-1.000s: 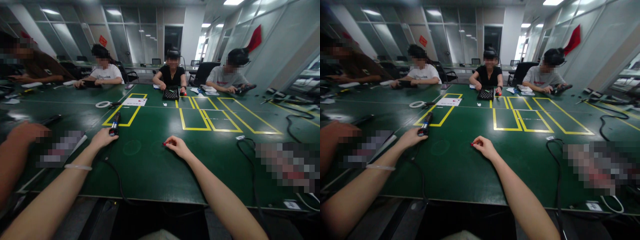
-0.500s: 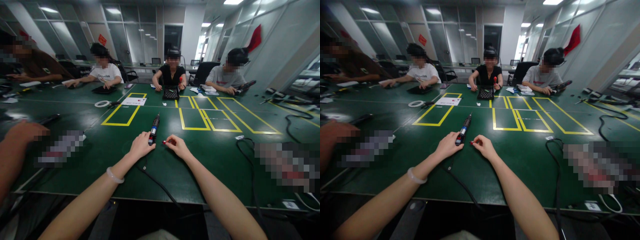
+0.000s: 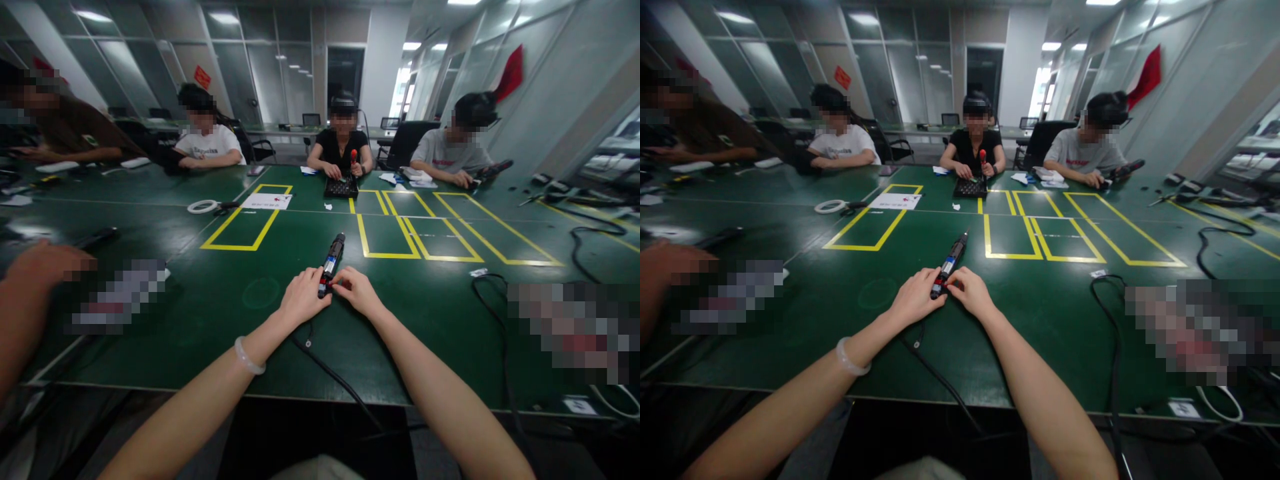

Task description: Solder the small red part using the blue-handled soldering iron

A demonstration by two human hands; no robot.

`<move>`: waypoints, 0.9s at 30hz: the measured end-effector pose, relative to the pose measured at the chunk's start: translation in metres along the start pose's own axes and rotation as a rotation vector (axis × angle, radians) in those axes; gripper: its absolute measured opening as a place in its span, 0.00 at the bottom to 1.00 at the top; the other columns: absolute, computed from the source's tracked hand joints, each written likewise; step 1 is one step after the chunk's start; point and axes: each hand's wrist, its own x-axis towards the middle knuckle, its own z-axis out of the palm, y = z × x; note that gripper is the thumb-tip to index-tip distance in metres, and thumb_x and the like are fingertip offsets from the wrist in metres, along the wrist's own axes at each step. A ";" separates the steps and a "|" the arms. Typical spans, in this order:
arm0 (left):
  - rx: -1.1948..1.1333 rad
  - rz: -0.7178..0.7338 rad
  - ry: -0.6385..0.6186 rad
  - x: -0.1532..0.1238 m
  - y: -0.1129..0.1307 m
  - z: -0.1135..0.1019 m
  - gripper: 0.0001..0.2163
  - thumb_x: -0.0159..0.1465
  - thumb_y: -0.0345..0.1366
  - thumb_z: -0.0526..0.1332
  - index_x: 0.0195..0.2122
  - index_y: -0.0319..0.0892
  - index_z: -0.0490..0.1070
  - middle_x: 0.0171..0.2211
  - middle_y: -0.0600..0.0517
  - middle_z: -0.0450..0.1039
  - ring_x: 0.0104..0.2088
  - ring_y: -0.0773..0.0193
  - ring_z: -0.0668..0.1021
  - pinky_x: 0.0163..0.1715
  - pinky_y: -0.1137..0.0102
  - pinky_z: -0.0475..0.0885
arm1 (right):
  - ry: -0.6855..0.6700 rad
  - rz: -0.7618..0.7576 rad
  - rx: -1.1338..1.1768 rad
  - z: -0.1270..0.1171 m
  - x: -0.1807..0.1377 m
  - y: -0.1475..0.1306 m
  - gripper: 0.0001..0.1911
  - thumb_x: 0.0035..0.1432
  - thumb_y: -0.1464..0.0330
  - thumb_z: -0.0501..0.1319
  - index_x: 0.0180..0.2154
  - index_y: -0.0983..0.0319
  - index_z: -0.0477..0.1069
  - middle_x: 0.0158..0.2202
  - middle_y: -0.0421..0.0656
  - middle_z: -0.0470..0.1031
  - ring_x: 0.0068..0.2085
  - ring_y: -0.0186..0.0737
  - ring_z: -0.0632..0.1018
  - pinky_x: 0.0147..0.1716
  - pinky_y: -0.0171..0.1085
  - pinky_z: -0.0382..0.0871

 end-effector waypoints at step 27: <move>-0.038 -0.020 -0.025 -0.002 0.004 0.000 0.29 0.62 0.44 0.58 0.62 0.40 0.55 0.54 0.42 0.65 0.51 0.51 0.73 0.47 0.62 0.68 | -0.016 -0.023 -0.051 0.005 -0.001 0.002 0.06 0.58 0.73 0.62 0.37 0.60 0.78 0.38 0.44 0.70 0.41 0.39 0.73 0.43 0.38 0.67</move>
